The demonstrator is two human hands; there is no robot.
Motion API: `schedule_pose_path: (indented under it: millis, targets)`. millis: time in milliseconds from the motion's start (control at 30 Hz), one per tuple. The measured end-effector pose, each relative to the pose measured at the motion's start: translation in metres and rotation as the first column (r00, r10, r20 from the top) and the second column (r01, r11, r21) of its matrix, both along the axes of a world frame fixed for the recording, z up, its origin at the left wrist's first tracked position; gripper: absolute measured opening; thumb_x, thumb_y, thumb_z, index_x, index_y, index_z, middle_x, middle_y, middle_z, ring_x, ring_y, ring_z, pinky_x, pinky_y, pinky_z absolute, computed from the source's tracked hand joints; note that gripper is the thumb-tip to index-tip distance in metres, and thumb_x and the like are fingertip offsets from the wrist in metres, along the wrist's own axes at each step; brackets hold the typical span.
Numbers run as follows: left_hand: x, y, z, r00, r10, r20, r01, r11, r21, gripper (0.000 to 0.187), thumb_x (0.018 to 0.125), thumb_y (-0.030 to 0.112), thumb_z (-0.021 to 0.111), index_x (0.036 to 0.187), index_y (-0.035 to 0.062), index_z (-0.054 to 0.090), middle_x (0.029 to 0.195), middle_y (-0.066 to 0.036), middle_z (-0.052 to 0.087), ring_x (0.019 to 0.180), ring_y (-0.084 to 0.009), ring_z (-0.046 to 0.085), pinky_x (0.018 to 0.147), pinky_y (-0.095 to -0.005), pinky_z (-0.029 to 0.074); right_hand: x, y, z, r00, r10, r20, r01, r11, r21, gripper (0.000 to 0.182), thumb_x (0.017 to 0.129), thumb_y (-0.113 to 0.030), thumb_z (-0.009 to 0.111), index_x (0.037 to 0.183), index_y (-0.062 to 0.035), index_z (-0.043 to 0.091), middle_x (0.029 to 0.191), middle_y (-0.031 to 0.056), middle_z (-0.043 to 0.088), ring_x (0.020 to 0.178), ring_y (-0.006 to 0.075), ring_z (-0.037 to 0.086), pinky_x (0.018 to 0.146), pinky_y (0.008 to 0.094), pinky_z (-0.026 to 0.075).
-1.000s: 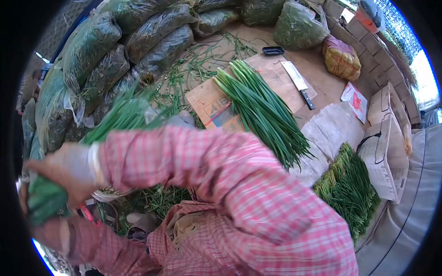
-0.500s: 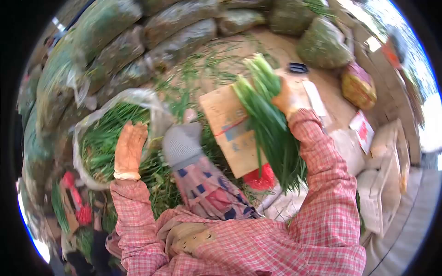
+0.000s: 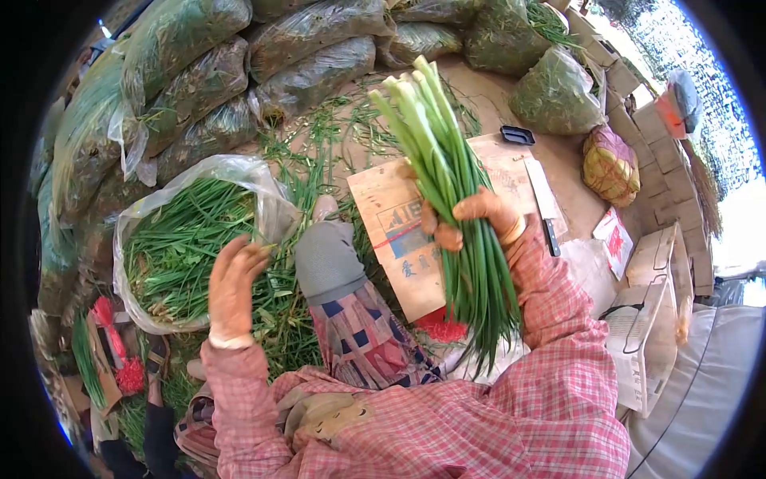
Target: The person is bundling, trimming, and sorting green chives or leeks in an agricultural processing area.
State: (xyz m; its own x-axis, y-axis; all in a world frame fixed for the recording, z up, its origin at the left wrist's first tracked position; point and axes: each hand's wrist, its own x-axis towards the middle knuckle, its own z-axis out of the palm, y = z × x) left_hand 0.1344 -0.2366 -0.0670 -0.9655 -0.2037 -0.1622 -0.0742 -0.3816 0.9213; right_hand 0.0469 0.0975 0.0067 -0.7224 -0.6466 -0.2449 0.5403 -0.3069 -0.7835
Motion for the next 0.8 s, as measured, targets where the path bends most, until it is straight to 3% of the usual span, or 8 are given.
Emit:
schedule_pose_path:
  millis: [200,400,433,533,567,600,667,800]
  targets:
    - [-0.002,0.044,0.048,0.972,-0.122,-0.202,0.114,0.992,-0.05,0.041,0.08,0.012,0.059,0.117,0.0004,0.046,0.107,-0.008,0.053,0.087,-0.015,0.054,0.079,-0.0265,0.042,0.051,-0.062,-0.026,0.932,0.311,0.187,-0.205,0.877,-0.434,0.09,0.064,-0.012,0.065,0.133,0.0064,0.009,0.076,0.0209,0.055,0.043,0.0165,0.047,0.037,0.0257,0.039]
    - [0.039,0.029,0.046,0.899,-0.398,-0.18,0.358,0.907,-0.22,0.087,0.066,0.008,0.073,0.135,0.0043,0.019,0.134,-0.01,0.032,0.059,-0.0037,0.049,0.061,-0.0176,0.042,0.078,-0.1,-0.054,0.863,0.465,0.195,-0.243,0.721,-0.649,0.088,0.069,-0.013,0.063,0.134,0.0047,0.006,0.082,0.0231,0.055,0.046,0.0176,0.049,0.038,0.0261,0.04]
    - [0.044,0.03,0.047,0.912,-0.379,-0.155,0.349,0.917,-0.192,0.086,0.067,0.008,0.072,0.135,0.0046,0.019,0.133,-0.011,0.032,0.063,-0.005,0.051,0.063,-0.0186,0.043,0.079,-0.106,-0.054,0.853,0.485,0.193,-0.258,0.713,-0.651,0.082,0.068,-0.013,0.062,0.133,0.0034,0.015,0.084,0.0221,0.055,0.049,0.0178,0.05,0.041,0.0261,0.041]
    - [0.058,0.031,0.045,0.98,-0.089,-0.181,0.115,0.983,0.14,0.082,0.069,0.007,0.07,0.135,0.0052,0.02,0.131,-0.011,0.032,0.085,-0.0139,0.054,0.075,-0.0261,0.045,0.09,-0.116,-0.039,0.925,0.325,0.197,-0.28,0.934,-0.223,0.071,0.069,-0.013,0.062,0.129,0.0012,0.028,0.085,0.0195,0.056,0.054,0.0181,0.053,0.048,0.0263,0.043]
    - [0.062,0.02,0.041,0.967,-0.055,-0.25,0.09,0.987,0.132,0.077,0.072,0.009,0.067,0.134,0.006,0.021,0.128,-0.011,0.034,0.101,-0.0218,0.049,0.085,-0.0339,0.042,0.092,-0.121,-0.046,0.945,0.322,0.065,-0.327,0.94,0.094,0.06,0.07,-0.012,0.062,0.123,-0.0013,0.038,0.088,0.0157,0.058,0.062,0.0174,0.055,0.056,0.0263,0.045]
    - [0.065,0.014,0.025,0.951,0.012,-0.31,0.068,0.967,0.245,0.074,0.074,0.013,0.066,0.133,0.0065,0.022,0.125,-0.01,0.035,0.106,-0.0226,0.046,0.09,-0.0358,0.038,0.099,-0.135,-0.05,0.928,0.313,-0.202,-0.243,0.92,0.309,0.066,0.069,-0.013,0.063,0.126,-0.0024,0.033,0.09,0.0167,0.058,0.069,0.0256,0.059,0.063,0.0302,0.047]
    - [0.074,0.011,0.026,0.957,0.089,-0.276,0.005,0.948,0.32,0.07,0.076,0.014,0.065,0.132,0.0069,0.023,0.122,-0.009,0.038,0.107,-0.0219,0.045,0.091,-0.0364,0.037,0.123,-0.159,-0.063,0.635,0.45,-0.628,0.225,0.671,0.707,0.077,0.067,-0.015,0.065,0.131,-0.0028,0.024,0.088,0.0194,0.058,0.077,0.0347,0.058,0.068,0.0357,0.048]
    - [0.085,0.004,0.0,0.933,0.338,0.124,-0.36,0.871,0.334,0.039,0.077,0.008,0.063,0.112,0.0025,0.046,0.096,-0.008,0.055,0.086,-0.0211,0.057,0.072,-0.0338,0.048,0.16,-0.189,-0.067,0.502,0.661,-0.557,0.263,0.497,0.827,0.097,0.06,-0.023,0.072,0.132,0.0028,0.012,0.105,0.0259,0.049,0.094,0.0368,0.052,0.075,0.0395,0.046]
